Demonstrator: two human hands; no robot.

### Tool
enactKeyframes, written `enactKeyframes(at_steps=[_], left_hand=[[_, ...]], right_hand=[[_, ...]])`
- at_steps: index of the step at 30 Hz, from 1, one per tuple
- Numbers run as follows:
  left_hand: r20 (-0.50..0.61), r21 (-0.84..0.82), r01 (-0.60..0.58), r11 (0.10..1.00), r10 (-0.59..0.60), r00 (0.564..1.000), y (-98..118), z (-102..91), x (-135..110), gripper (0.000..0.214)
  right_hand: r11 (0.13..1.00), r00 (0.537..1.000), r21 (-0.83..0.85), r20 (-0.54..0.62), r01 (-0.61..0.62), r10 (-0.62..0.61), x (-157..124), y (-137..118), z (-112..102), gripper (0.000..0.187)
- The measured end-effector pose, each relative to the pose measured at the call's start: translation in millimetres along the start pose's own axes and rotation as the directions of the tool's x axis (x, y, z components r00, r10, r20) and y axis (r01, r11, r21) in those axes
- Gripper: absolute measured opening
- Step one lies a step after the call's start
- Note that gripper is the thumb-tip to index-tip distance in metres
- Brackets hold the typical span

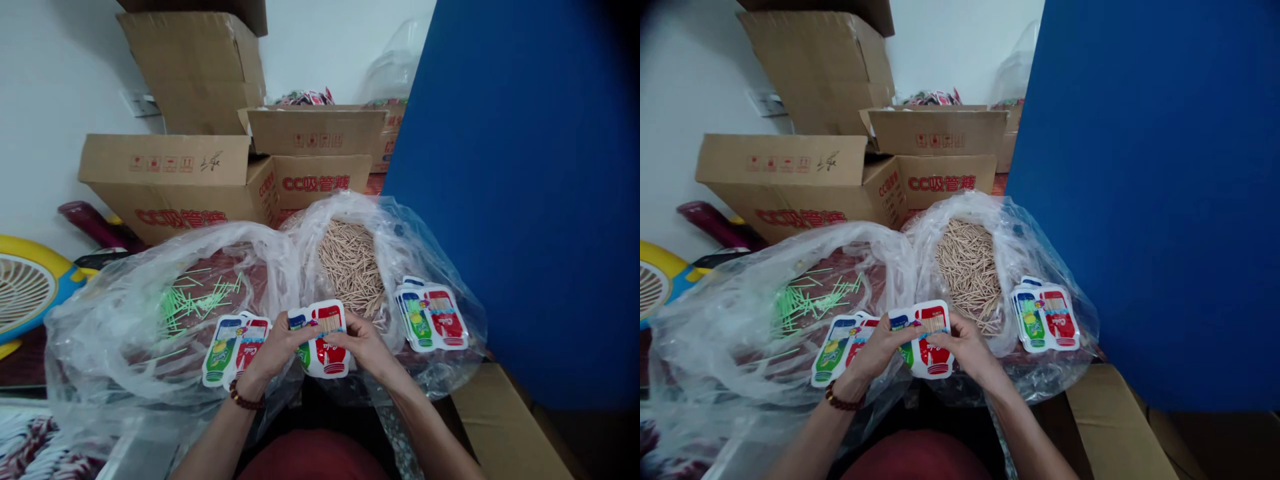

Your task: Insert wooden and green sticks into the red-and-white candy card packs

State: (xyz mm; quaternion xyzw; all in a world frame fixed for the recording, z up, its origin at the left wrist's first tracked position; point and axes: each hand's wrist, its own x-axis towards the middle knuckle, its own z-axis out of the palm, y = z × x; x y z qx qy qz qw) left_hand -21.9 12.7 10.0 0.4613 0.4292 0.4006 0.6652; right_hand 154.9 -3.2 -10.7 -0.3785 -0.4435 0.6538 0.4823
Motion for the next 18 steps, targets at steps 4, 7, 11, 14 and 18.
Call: enactKeyframes(at_steps=[4, 7, 11, 14, 18], left_hand=[[-0.057, -0.055, 0.028, 0.998, -0.031, 0.998, -6.7, 1.7, 3.1, 0.026], [0.019, -0.041, 0.029, 0.999, -0.028, 0.999, -7.6, 2.1, 5.6, 0.025], [0.065, -0.008, 0.020, 1.000, -0.020, 0.998, -8.3, 1.7, 7.7, 0.020], [0.031, -0.009, 0.020, 1.000, -0.020, 0.999, -11.0, -0.4, 7.8, 0.020], [0.009, -0.016, 0.011, 1.000, -0.011, 1.000, -14.6, -4.1, 7.7, 0.020]], right_hand=[[1.000, 0.996, -0.014, -0.088, 0.027, -0.028, -0.4, 4.0, -2.0, 0.024], [1.000, 0.993, 0.016, -0.116, 0.020, -0.018, 0.7, 8.4, -4.5, 0.026], [1.000, 0.995, 0.028, -0.099, 0.012, -0.010, 1.7, 11.7, -5.8, 0.027], [1.000, 0.998, 0.012, -0.063, 0.013, -0.012, 1.4, 10.0, -6.2, 0.028], [1.000, 0.999, -0.017, -0.043, -0.008, 0.007, 1.4, 6.9, -6.0, 0.030]])
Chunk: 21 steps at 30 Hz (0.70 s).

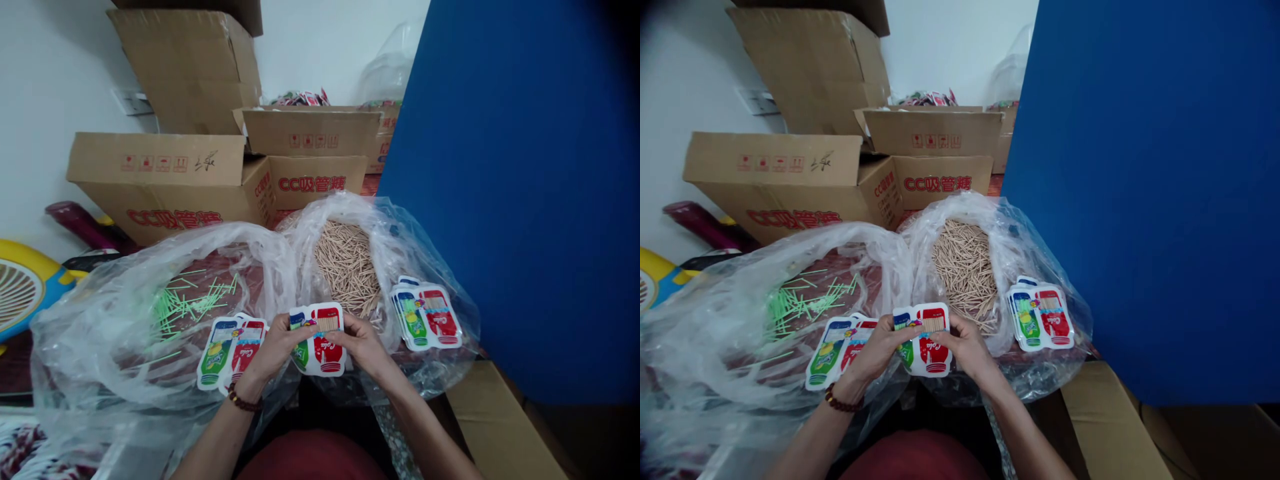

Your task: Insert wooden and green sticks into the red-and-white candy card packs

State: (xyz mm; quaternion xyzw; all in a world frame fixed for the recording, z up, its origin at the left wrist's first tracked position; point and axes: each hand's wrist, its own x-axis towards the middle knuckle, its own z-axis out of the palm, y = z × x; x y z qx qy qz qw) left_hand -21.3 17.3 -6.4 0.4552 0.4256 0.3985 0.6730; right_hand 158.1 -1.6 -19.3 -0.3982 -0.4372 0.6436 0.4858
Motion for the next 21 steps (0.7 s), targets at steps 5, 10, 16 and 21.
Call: enactKeyframes(at_steps=[5, 10, 16, 21], left_hand=[[0.022, -0.011, 0.018, 1.000, -0.018, 1.000, -0.3, 2.1, 1.1, 0.020], [0.089, -0.043, 0.003, 0.999, 0.001, 0.996, 0.8, 7.3, 0.5, 0.024], [0.090, 0.165, -0.097, 0.981, 0.083, 0.992, 0.9, 1.3, -2.9, 0.014], [0.036, 0.189, -0.074, 0.979, 0.069, 0.997, -2.3, -5.4, -7.6, 0.016]], right_hand=[[1.000, 1.000, -0.015, -0.017, 0.012, -0.013, -0.8, 2.2, 4.6, 0.030], [0.994, 0.989, -0.103, -0.144, 0.024, -0.039, -13.2, -13.2, -16.1, 0.029], [0.979, 0.887, -0.194, -0.460, -0.059, -0.037, -37.6, -62.6, -113.7, 0.044], [0.674, 0.759, -0.645, -0.623, -0.360, -0.190, -37.2, -64.9, -181.4, 0.046]])
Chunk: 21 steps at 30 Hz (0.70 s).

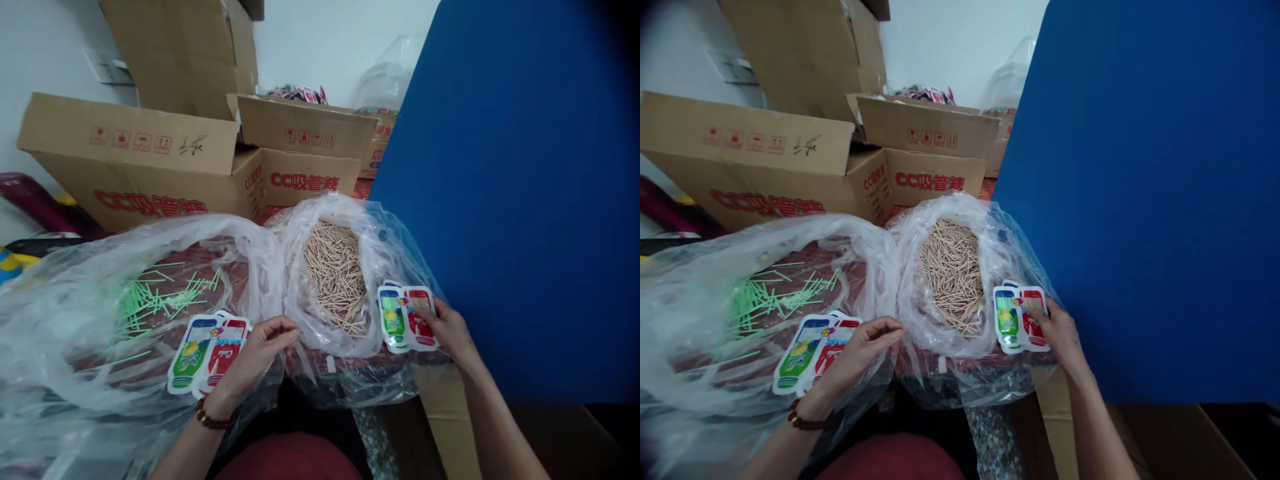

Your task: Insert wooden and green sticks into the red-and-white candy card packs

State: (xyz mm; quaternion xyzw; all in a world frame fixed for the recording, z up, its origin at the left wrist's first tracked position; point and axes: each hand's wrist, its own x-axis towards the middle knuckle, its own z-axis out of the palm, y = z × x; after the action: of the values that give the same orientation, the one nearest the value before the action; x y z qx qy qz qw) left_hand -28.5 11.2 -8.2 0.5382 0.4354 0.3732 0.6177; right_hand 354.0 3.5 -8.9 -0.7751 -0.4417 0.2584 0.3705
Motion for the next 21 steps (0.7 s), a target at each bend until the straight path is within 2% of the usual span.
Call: enactKeyframes(at_steps=[1, 3, 4, 6, 8, 9, 11, 12, 13, 15, 17, 19, 21], left_hand=[[-0.032, 0.017, -0.015, 1.000, 0.015, 0.999, -1.3, -4.5, -1.7, 0.017], [-0.150, 0.084, -0.060, 0.995, 0.072, 0.986, -5.0, -20.8, -6.6, 0.017], [-0.233, 0.135, -0.076, 0.988, 0.106, 0.967, -7.6, -33.3, -9.9, 0.017], [-0.412, 0.275, -0.047, 0.960, 0.161, 0.897, -13.5, -66.2, -18.6, 0.019], [-0.532, 0.536, 0.056, 0.843, 0.286, 0.797, -18.8, -105.9, -29.8, 0.022], [-0.554, 0.664, 0.155, 0.731, 0.343, 0.758, -21.0, -125.8, -35.8, 0.024], [-0.608, 0.717, 0.273, 0.641, 0.383, 0.696, -24.2, -160.7, -46.6, 0.022], [-0.620, 0.733, 0.320, 0.601, 0.396, 0.677, -25.7, -174.0, -50.7, 0.020], [-0.629, 0.740, 0.355, 0.571, 0.400, 0.667, -27.1, -183.8, -53.7, 0.019], [-0.628, 0.755, 0.395, 0.524, 0.402, 0.666, -30.0, -193.1, -57.1, 0.016], [-0.620, 0.766, 0.408, 0.497, 0.403, 0.673, -32.3, -190.8, -58.8, 0.016], [-0.613, 0.779, 0.425, 0.460, 0.418, 0.670, -33.1, -181.7, -61.0, 0.018], [-0.597, 0.802, 0.483, 0.352, 0.454, 0.661, -33.1, -170.3, -63.2, 0.023]], right_hand=[[0.982, 0.997, -0.184, -0.052, 0.046, -0.056, 3.1, 7.5, 0.1, 0.046], [0.877, 0.973, -0.466, -0.125, 0.116, -0.195, 3.9, 20.2, 2.3, 0.050], [0.825, 0.951, -0.546, -0.154, 0.145, -0.269, 2.5, 24.5, 3.5, 0.053], [0.765, 0.894, -0.626, -0.242, 0.152, -0.377, -1.1, 27.0, 6.3, 0.055], [0.753, 0.851, -0.631, -0.280, 0.185, -0.444, -3.9, 17.8, 14.0, 0.050], [0.755, 0.832, -0.613, -0.276, 0.233, -0.481, -5.4, 8.1, 21.5, 0.045], [0.764, 0.798, -0.498, -0.209, 0.410, -0.564, -10.8, -21.1, 45.4, 0.033], [0.744, 0.772, -0.416, -0.137, 0.523, -0.620, -15.1, -39.3, 61.4, 0.031], [0.696, 0.715, -0.318, -0.071, 0.644, -0.695, -20.1, -58.5, 79.4, 0.027], [0.601, 0.611, -0.110, 0.115, 0.792, -0.783, -28.9, -95.0, 117.4, 0.021], [0.580, 0.562, -0.013, 0.264, 0.815, -0.784, -32.0, -123.0, 151.0, 0.020], [0.593, 0.553, -0.010, 0.374, 0.805, -0.745, -28.9, -140.3, 174.0, 0.020], [0.597, 0.552, -0.028, 0.418, 0.802, -0.722, -24.0, -150.0, 185.4, 0.021]])
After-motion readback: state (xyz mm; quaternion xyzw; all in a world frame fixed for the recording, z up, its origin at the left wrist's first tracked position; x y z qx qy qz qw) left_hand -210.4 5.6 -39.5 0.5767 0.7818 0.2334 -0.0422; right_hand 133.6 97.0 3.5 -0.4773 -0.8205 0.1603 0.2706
